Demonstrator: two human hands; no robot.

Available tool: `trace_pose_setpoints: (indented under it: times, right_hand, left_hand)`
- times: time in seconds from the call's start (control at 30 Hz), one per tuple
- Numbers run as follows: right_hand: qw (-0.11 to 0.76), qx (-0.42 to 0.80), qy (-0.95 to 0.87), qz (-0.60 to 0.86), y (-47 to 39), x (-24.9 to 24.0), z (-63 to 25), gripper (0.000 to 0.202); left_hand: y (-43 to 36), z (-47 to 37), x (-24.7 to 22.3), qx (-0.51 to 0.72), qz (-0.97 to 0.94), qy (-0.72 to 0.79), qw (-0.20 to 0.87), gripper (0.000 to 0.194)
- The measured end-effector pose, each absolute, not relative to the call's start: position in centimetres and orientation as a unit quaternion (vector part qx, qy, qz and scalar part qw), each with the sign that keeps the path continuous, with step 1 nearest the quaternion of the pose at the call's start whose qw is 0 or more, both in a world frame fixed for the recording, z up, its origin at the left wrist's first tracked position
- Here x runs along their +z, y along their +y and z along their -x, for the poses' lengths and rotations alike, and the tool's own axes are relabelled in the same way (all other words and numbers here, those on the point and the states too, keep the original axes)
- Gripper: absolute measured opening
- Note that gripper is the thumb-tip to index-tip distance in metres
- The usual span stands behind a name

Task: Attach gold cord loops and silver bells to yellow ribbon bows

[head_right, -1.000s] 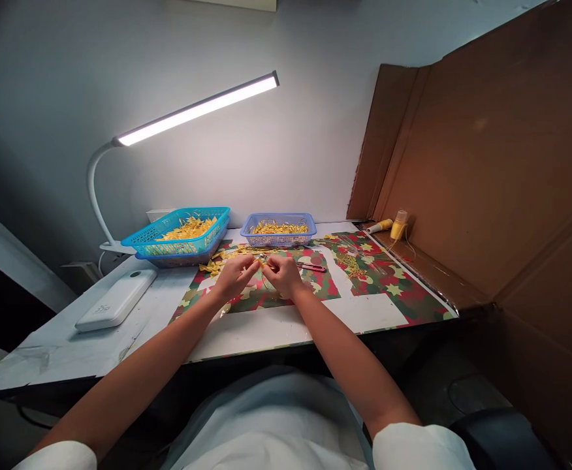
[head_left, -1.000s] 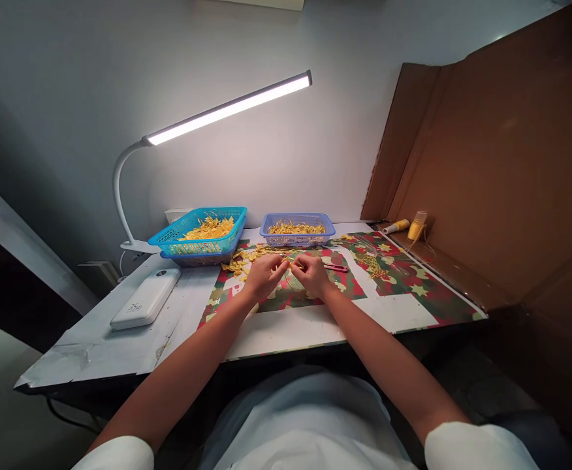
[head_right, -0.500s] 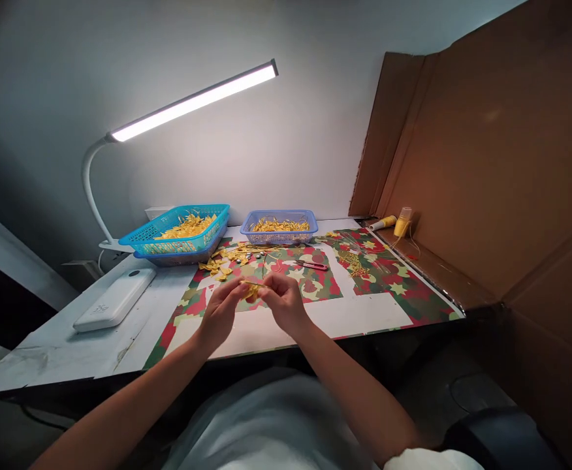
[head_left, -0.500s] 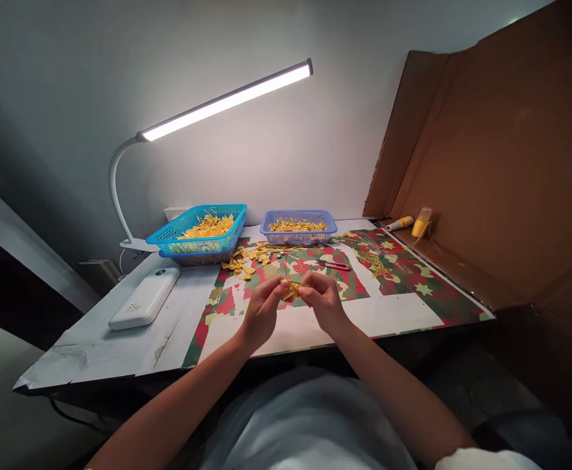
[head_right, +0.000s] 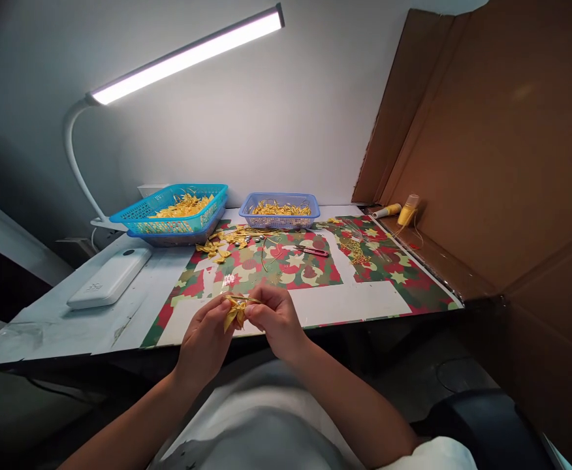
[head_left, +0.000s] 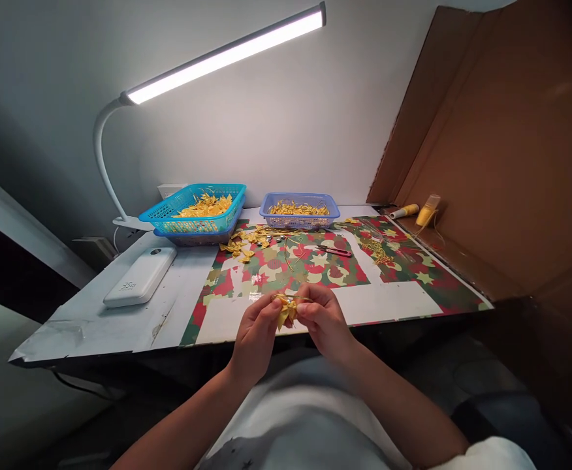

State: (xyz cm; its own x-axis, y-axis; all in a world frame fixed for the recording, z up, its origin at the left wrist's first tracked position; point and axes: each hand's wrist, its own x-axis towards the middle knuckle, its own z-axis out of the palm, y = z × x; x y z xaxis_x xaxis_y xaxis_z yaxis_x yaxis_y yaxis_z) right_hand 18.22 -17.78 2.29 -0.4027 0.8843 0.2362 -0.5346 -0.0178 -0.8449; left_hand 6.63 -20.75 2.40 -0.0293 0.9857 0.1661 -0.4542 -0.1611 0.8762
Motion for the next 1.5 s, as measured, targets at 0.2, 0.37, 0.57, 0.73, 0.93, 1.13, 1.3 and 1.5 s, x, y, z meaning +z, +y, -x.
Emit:
trace_pose_setpoints:
  times: [0.2, 0.37, 0.57, 0.73, 0.93, 1.13, 1.3, 1.5]
  right_hand:
    - [0.478, 0.661, -0.536, 0.217, -17.5, 2.4, -19.2, 0.021]
    - [0.486, 0.588, -0.597, 0.249, -18.1, 2.9, -19.7, 0.021]
    - [0.483, 0.517, -0.643, 0.293, -19.2, 3.7, -19.8, 0.019]
    - [0.480, 0.495, -0.653, 0.312, -19.6, 4.3, -19.9, 0.022]
    - [0.465, 0.495, -0.658, 0.324, -19.7, 4.4, -19.9, 0.020]
    - [0.455, 0.519, -0.651, 0.316, -19.8, 4.4, -19.9, 0.021]
    - [0.442, 0.503, -0.668, 0.323, -19.9, 4.7, -19.9, 0.023]
    - [0.415, 0.508, -0.676, 0.335, -20.0, 4.7, -19.9, 0.025]
  left_hand:
    - [-20.5, -5.8, 1.6, 0.592, -0.486, 0.320, 0.557, 0.025]
    - [-20.6, -5.4, 1.2, 0.579, -0.521, 0.343, 0.525, 0.024]
    - [-21.3, -5.4, 1.8, 0.625, -0.514, 0.361, 0.463, 0.012]
    - [-21.7, -5.3, 2.4, 0.581, -0.552, 0.371, 0.470, 0.025]
    - [-21.9, -4.9, 2.5, 0.534, -0.589, 0.391, 0.463, 0.032]
    - [-21.9, -4.8, 2.6, 0.529, -0.580, 0.373, 0.493, 0.031]
    - [-21.6, -4.3, 2.8, 0.486, -0.612, 0.364, 0.506, 0.033]
    - [-21.3, -3.9, 2.8, 0.466, -0.612, 0.365, 0.524, 0.034]
